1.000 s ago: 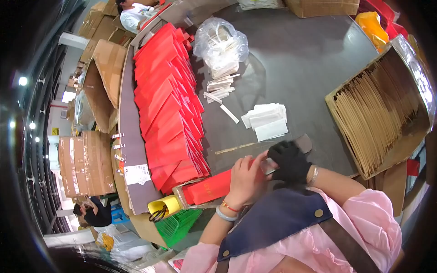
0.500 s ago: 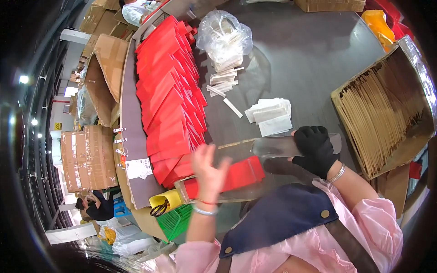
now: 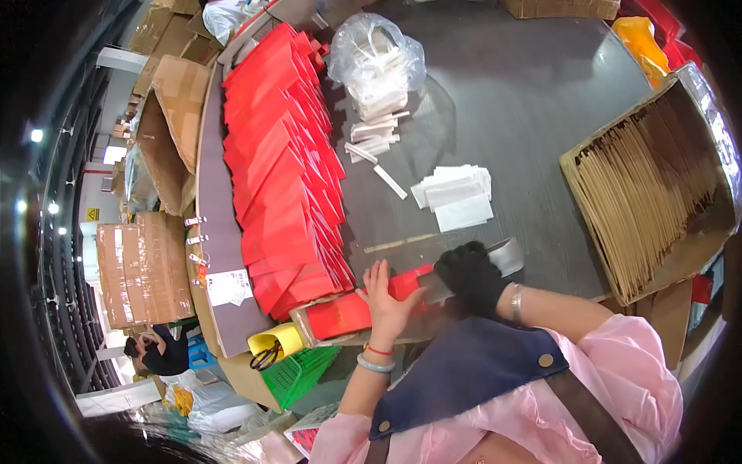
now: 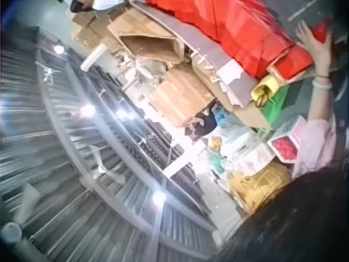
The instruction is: Packaging bundles of incense sticks by wrapping them in paper and sliding them into red sleeves using a guide tool.
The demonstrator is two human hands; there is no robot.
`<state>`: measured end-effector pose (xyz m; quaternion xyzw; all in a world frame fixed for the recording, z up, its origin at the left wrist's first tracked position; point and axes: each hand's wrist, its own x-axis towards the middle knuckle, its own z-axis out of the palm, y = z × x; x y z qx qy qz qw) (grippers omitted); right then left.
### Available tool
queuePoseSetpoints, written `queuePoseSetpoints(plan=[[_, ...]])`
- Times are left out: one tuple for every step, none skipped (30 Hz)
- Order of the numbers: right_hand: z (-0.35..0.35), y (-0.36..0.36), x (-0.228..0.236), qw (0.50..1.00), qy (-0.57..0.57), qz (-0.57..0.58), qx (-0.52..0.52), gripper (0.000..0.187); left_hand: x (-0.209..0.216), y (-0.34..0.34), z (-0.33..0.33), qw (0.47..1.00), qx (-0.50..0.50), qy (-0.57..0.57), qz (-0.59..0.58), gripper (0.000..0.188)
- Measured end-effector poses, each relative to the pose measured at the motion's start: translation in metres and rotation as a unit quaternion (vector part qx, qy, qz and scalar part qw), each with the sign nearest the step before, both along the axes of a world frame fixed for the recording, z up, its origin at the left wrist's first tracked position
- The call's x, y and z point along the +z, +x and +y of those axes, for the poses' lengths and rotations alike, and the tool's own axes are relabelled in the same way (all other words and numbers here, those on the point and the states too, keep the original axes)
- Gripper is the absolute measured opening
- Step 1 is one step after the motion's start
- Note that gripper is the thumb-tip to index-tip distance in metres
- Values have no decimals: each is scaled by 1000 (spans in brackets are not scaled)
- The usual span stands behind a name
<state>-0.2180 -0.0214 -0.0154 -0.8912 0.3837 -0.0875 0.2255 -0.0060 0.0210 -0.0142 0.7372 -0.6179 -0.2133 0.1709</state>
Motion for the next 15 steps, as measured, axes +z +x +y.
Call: queuePoseSetpoints(plan=[[-1,3,-1,999,2,-37,2,67,2,2,-4,1000,-15,14,2,87],[-4,4,0,997,3,-72,2,69,4,3,-12,999,-32,28,6,85],[-9,-3,1,997,-3,-72,-3,69,3,3,-31,997,-70,-17,40,76],[-13,-10,2,994,8,-99,-39,69,1,7,-52,997,-67,-23,33,76],[-17,-19,4,989,16,-125,-75,69,-6,11,-79,987,-111,-53,105,74],[-19,-26,6,989,8,-128,-74,69,-13,14,-108,968,-157,-82,176,73],[-20,-30,10,982,-23,-132,-130,68,-22,18,-141,964,-179,-129,151,70],[-21,-34,14,972,-54,-136,-184,67,-28,24,-172,956,-198,-176,125,67],[-22,-37,17,971,-62,-139,-184,67,-30,29,-196,954,-201,-184,122,67],[-22,-43,18,968,-65,-140,-197,66,-32,28,-218,960,-189,-205,-4,64],[-23,-46,19,965,-68,-142,-208,66,-33,30,-231,951,-170,-223,-132,61],[-25,-46,20,965,-71,-146,-206,66,-33,38,-236,950,-169,-227,-136,61],[-24,-53,18,964,-62,-142,-216,66,-38,36,-236,956,-181,-199,-119,61],[-24,-56,17,963,-52,-140,-223,65,-42,37,-232,961,-190,-170,-104,60],[-26,-57,16,963,-48,-141,-223,65,-45,40,-222,959,-190,-180,-107,61]])
